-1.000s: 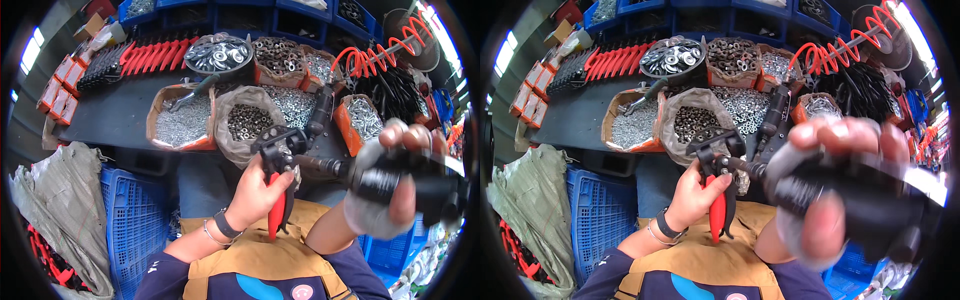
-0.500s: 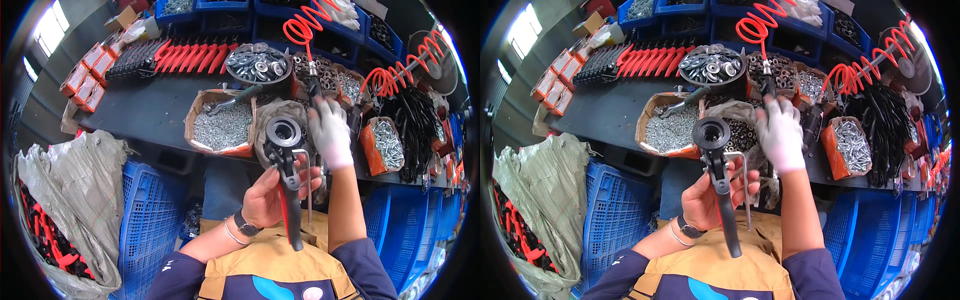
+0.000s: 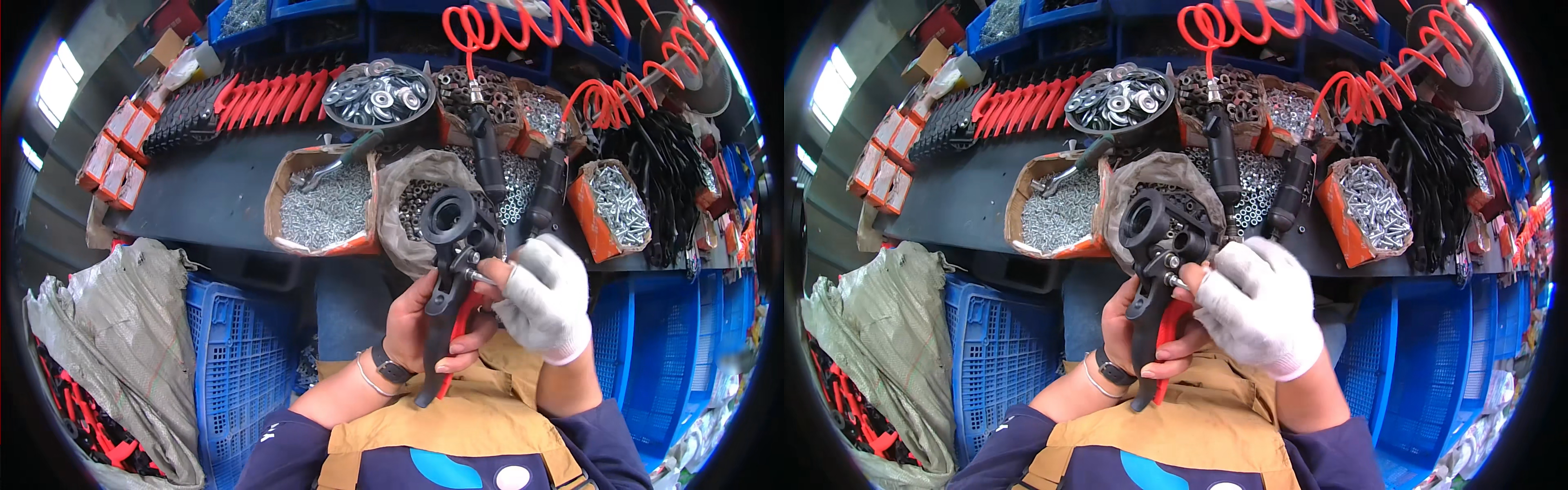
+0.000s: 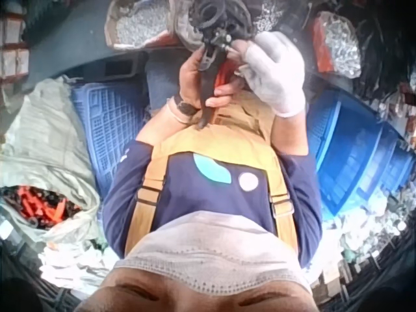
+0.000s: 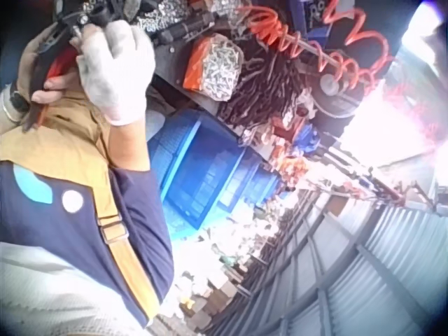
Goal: The person assembles small hardware components by hand, joining metal brackets and plastic housing with screws and nuts using an air-powered screwdriver, then making manual adjustments.
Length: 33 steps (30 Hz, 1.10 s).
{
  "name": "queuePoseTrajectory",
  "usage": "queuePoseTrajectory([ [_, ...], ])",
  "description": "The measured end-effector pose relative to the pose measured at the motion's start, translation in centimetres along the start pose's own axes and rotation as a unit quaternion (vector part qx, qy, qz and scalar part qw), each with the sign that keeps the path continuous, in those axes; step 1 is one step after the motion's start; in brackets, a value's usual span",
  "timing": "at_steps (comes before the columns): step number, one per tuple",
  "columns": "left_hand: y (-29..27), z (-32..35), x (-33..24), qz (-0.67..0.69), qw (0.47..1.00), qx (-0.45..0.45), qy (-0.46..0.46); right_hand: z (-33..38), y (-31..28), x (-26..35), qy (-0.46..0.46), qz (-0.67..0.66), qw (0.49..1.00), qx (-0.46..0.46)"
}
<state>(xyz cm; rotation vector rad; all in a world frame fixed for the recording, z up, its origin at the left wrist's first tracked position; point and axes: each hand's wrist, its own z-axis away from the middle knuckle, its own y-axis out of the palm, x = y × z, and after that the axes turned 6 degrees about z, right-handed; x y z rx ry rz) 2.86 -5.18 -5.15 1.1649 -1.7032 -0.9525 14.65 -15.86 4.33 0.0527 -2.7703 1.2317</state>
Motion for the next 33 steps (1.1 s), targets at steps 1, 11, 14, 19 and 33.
queuePoseTrajectory([
  [1, -0.3, 0.1, -0.3, -0.025, 0.999, 0.018, -0.023, 0.0, -0.5, -0.5, -0.055, 0.037, 0.998, -0.010],
  [11, 2.5, -1.6, 0.8, -0.418, 0.852, -0.095, 0.300, 3.2, 1.5, -5.5, 0.417, -0.104, 0.899, 0.082],
  [14, 1.8, -1.8, 0.1, -0.347, 0.884, -0.138, 0.281, 2.3, 5.7, -9.7, 0.461, 0.366, 0.796, 0.141],
  [19, 2.0, -3.0, 2.7, -0.354, 0.888, -0.257, 0.141, 1.5, 7.1, -11.6, 0.547, 0.235, 0.785, 0.171],
  [33, 1.2, -4.2, 2.8, -0.844, 0.444, -0.244, 0.177, 1.4, -6.7, 0.9, 0.137, -0.444, 0.791, -0.398],
])
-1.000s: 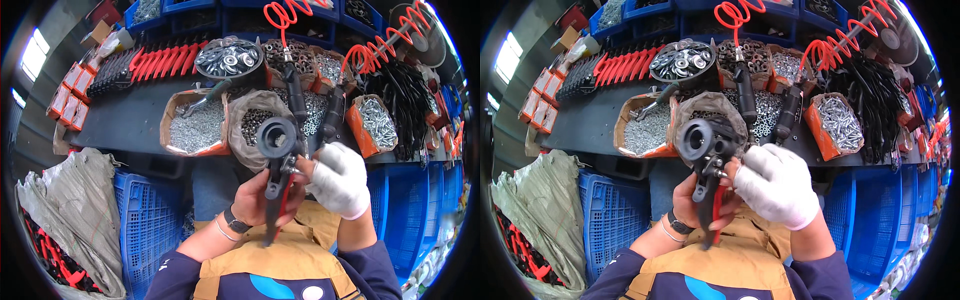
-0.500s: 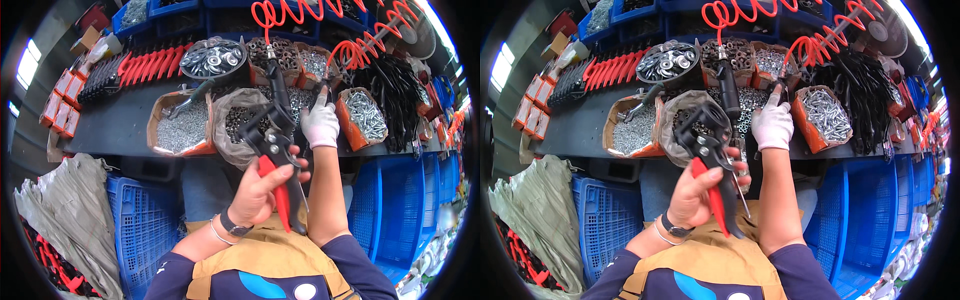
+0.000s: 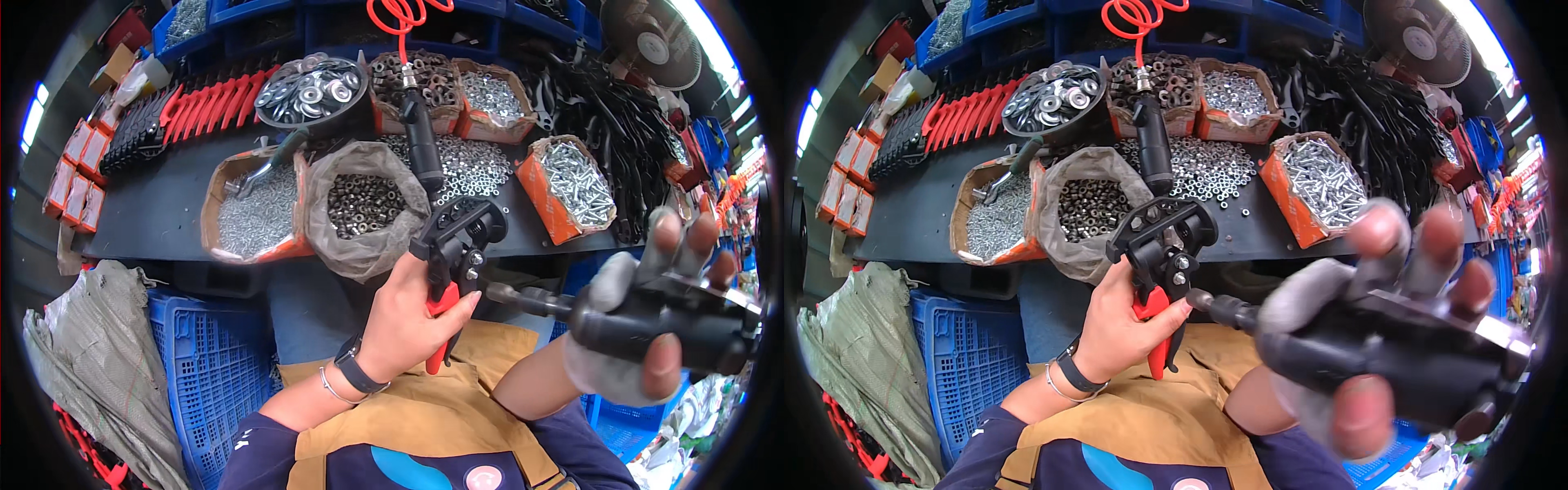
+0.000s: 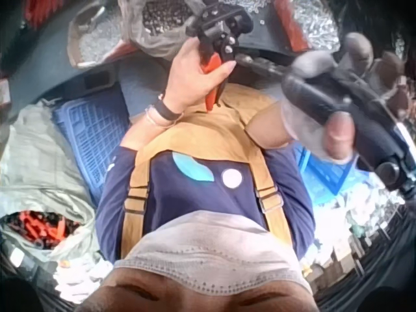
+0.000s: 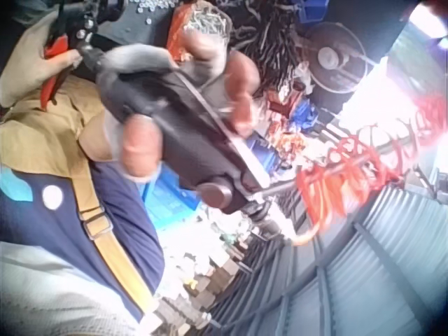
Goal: The person assembles small hardware components by hand, joining metal brackets and plastic housing with screws and nuts using an air-powered screwdriver, then making manual adjustments.
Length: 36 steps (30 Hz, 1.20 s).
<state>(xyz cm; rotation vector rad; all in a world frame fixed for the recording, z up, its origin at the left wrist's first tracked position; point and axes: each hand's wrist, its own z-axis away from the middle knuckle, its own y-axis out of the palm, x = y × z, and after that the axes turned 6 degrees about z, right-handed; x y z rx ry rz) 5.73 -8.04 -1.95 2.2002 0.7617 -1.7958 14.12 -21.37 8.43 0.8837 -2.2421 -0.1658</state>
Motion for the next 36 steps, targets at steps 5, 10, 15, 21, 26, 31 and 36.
queuePoseTrajectory([
  [5, 0.6, 0.5, -0.5, -0.004, 1.000, 0.021, 0.013, 0.7, -1.2, -1.0, -0.049, 0.060, 0.986, 0.148],
  [10, 2.1, 1.7, 0.2, 0.212, 0.971, 0.046, -0.098, 0.9, -1.2, -1.0, -0.054, 0.059, 0.984, 0.161],
  [15, 1.5, 1.3, -1.0, 0.169, 0.972, 0.110, -0.118, 1.5, 0.0, -0.8, -0.062, 0.114, 0.990, 0.060],
  [21, 1.7, 1.7, -0.2, 0.177, 0.971, 0.108, -0.121, 1.5, -1.3, -1.5, -0.047, 0.040, 0.984, 0.166],
  [26, 1.5, 1.1, 1.6, 0.030, 0.998, 0.061, 0.004, 0.1, -2.0, -1.0, -0.080, -0.012, 0.989, 0.124],
  [31, -0.1, 1.1, 1.4, 0.437, 0.870, 0.063, -0.221, -0.4, -5.6, -8.0, 0.012, 0.095, 0.995, -0.020],
  [36, -1.7, 1.2, 1.2, 0.476, 0.842, 0.068, -0.246, -0.6, -8.1, -14.1, 0.050, 0.201, 0.978, 0.005],
])
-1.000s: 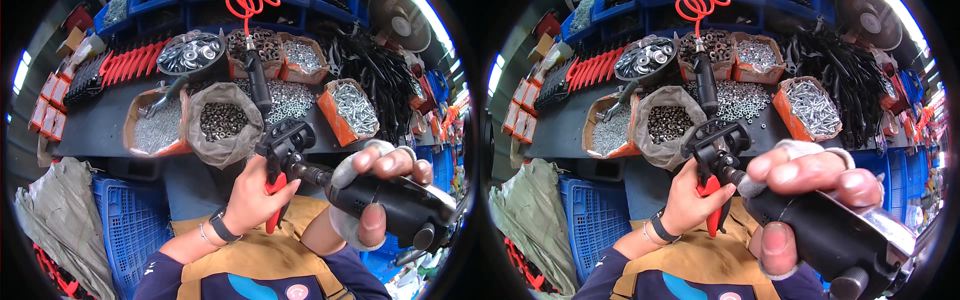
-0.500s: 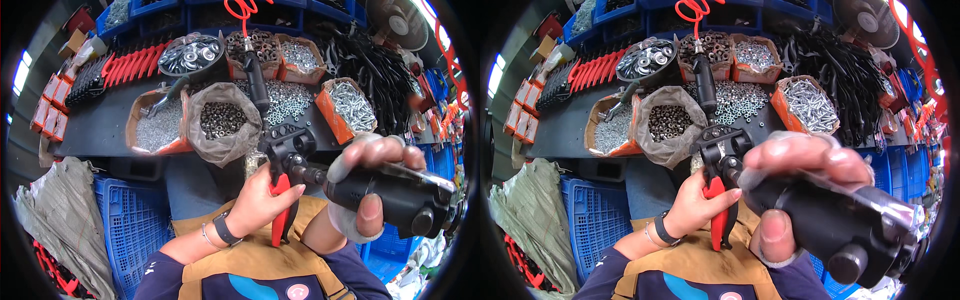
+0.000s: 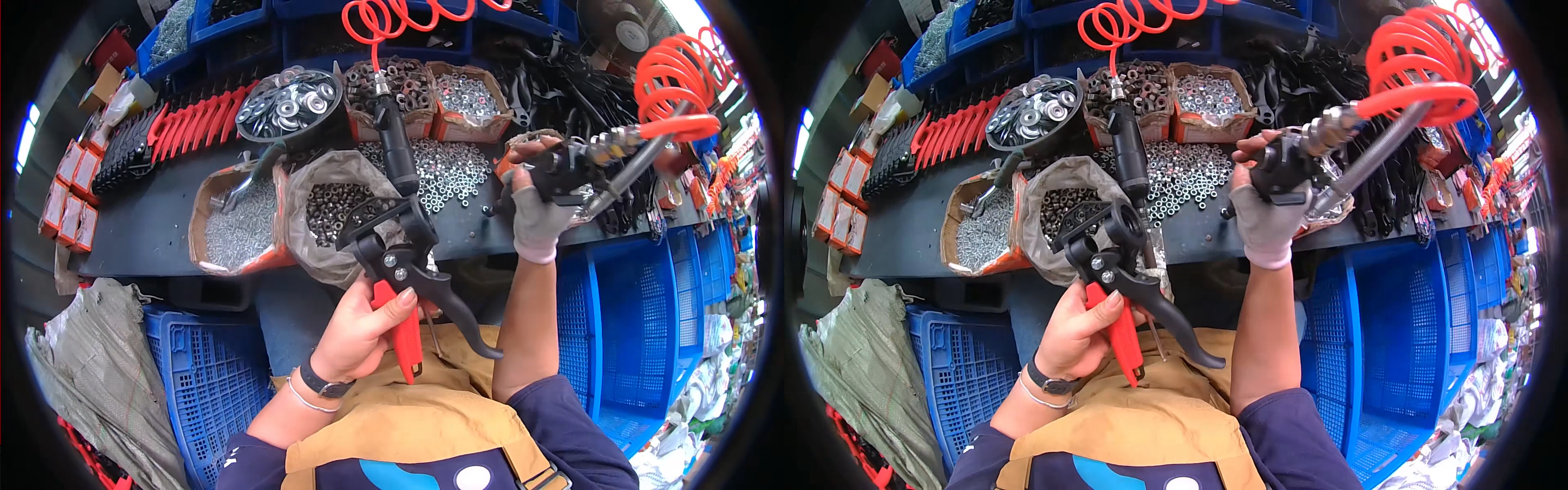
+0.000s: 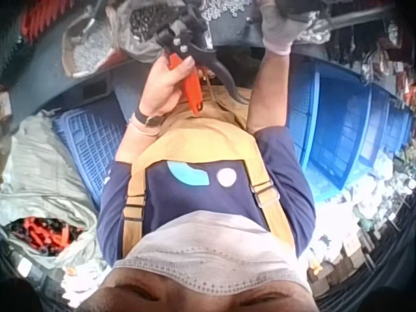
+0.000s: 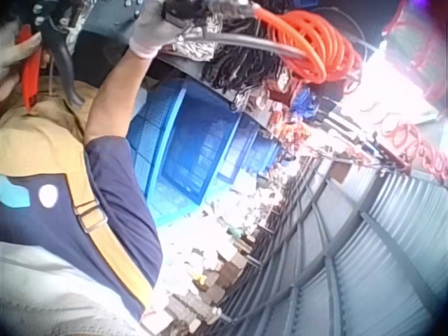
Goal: The person assembles small hardware components by hand, joining metal brackets and plastic housing with screws and nuts using an air-powered screwdriver, then making manual adjustments.
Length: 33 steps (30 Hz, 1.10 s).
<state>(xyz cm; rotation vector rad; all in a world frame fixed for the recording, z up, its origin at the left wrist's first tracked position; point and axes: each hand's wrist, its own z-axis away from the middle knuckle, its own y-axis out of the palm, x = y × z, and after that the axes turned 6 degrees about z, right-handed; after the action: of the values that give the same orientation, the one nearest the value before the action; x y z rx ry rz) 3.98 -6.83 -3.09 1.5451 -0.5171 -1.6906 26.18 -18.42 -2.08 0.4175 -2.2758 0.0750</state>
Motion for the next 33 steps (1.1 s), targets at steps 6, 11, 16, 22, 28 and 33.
queuePoseTrajectory([
  [6, 0.1, -0.7, 0.1, 0.025, 0.999, 0.004, 0.020, -1.2, 0.2, -2.1, 0.057, 0.030, 0.998, 0.029],
  [11, 0.9, -1.3, -0.4, 0.046, 0.999, 0.006, -0.008, -4.8, 2.7, -3.4, 0.126, 0.379, 0.914, 0.077],
  [16, 0.6, -0.8, -0.4, 0.059, 0.998, -0.025, 0.014, -2.6, 4.5, -5.3, 0.086, 0.668, 0.722, 0.158],
  [22, 0.1, -0.7, -1.1, 0.066, 0.987, -0.079, 0.119, -0.6, 10.5, -1.3, 0.074, 0.558, 0.772, 0.294],
  [28, -1.7, -0.5, -1.6, -0.259, 0.942, -0.069, 0.203, -1.4, 10.7, -2.1, 0.144, 0.271, 0.927, 0.214],
  [33, -1.7, 0.5, -2.3, -0.408, 0.880, -0.137, 0.201, -1.4, 7.9, 9.6, 0.107, -0.230, 0.964, 0.084],
])
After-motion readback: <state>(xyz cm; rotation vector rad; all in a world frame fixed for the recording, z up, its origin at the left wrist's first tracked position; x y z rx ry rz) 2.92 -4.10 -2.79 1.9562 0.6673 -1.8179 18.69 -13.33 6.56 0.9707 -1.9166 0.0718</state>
